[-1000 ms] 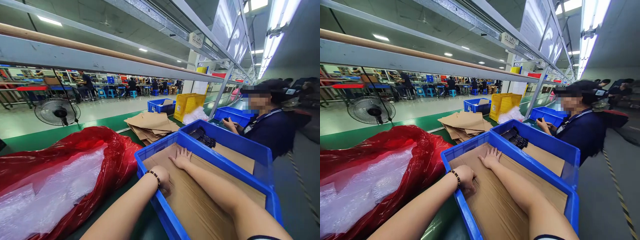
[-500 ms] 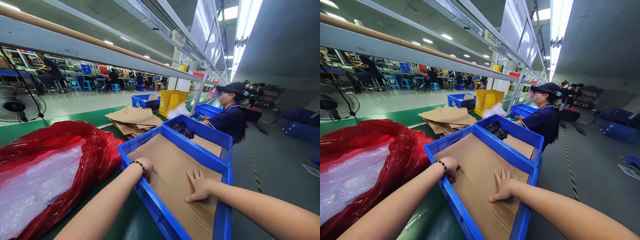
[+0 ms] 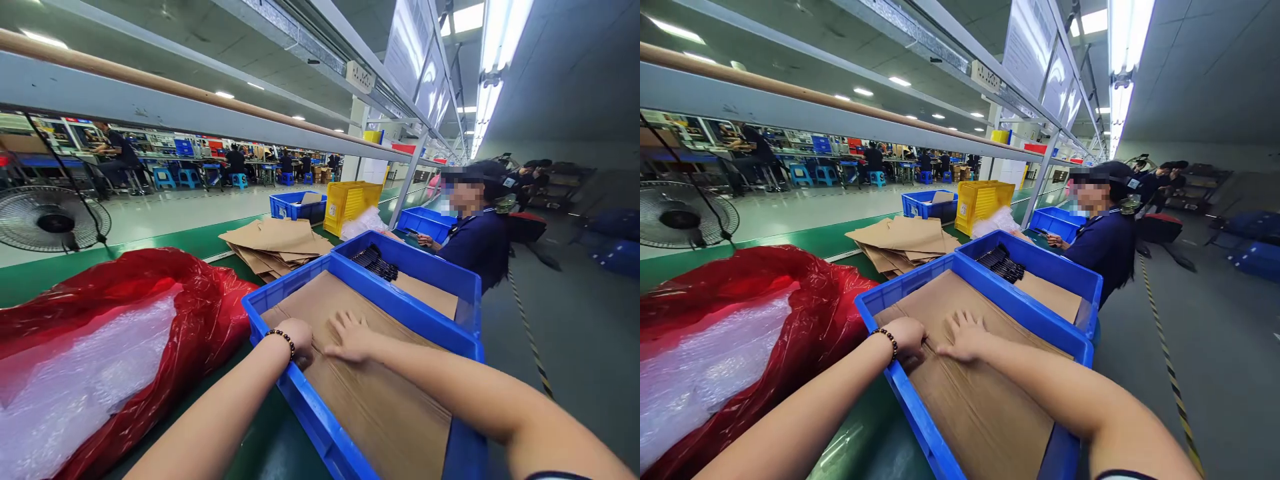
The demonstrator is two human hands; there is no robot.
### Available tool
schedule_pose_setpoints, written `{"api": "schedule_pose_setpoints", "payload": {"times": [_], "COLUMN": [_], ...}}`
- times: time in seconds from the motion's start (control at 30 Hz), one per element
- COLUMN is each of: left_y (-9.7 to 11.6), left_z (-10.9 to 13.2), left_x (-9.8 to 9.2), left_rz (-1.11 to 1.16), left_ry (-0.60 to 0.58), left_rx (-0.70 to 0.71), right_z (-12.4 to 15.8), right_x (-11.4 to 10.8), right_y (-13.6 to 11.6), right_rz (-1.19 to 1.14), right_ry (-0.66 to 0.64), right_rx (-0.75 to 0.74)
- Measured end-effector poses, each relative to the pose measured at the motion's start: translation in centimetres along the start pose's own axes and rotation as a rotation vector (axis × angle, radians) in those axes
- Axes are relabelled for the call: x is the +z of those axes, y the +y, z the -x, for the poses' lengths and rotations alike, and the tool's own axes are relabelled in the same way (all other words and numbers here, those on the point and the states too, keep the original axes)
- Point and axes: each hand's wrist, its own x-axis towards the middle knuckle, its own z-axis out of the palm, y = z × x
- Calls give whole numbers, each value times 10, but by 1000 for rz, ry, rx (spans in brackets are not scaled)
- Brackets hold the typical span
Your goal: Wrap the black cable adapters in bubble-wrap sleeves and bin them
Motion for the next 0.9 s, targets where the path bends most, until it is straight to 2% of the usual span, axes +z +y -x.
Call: {"api": "schedule_pose_setpoints", "payload": {"times": [0.07, 0.17, 0.23, 0.33, 0.4, 0.47, 0.57, 0.63, 0.73, 0.83, 0.9], "left_y": [0, -1, -2, -2, -1, -1, -3, -5, -7, -7, -8], "left_z": [1, 0, -1, -1, -1, -2, -8, -12, -12, 1, 19], "left_x": [1, 4, 5, 4, 4, 4, 9, 12, 11, 2, -4], "left_rz": [14, 45, 63, 74, 76, 80, 101, 127, 174, 214, 227], "left_ry": [46, 100, 111, 97, 84, 82, 110, 175, 385, 670, 827], "left_rx": [-27, -58, -69, -73, -75, -76, -73, -75, -69, -15, 20], "right_z": [-39, -84, -101, -112, -108, -92, -54, -27, -2, 0, -4], "right_x": [-6, -3, -2, -6, -6, 2, 24, 37, 47, 54, 61], "right_y": [7, 12, 14, 13, 11, 7, 1, -5, -21, -44, -57], "right_rz": [-27, -36, -26, -14, -18, -17, 5, 10, 6, 2, 40], "right_ry": [104, 237, 279, 308, 312, 292, 249, 240, 231, 208, 187], "right_rx": [76, 136, 138, 161, 151, 66, -137, -219, -199, -169, -245]}}
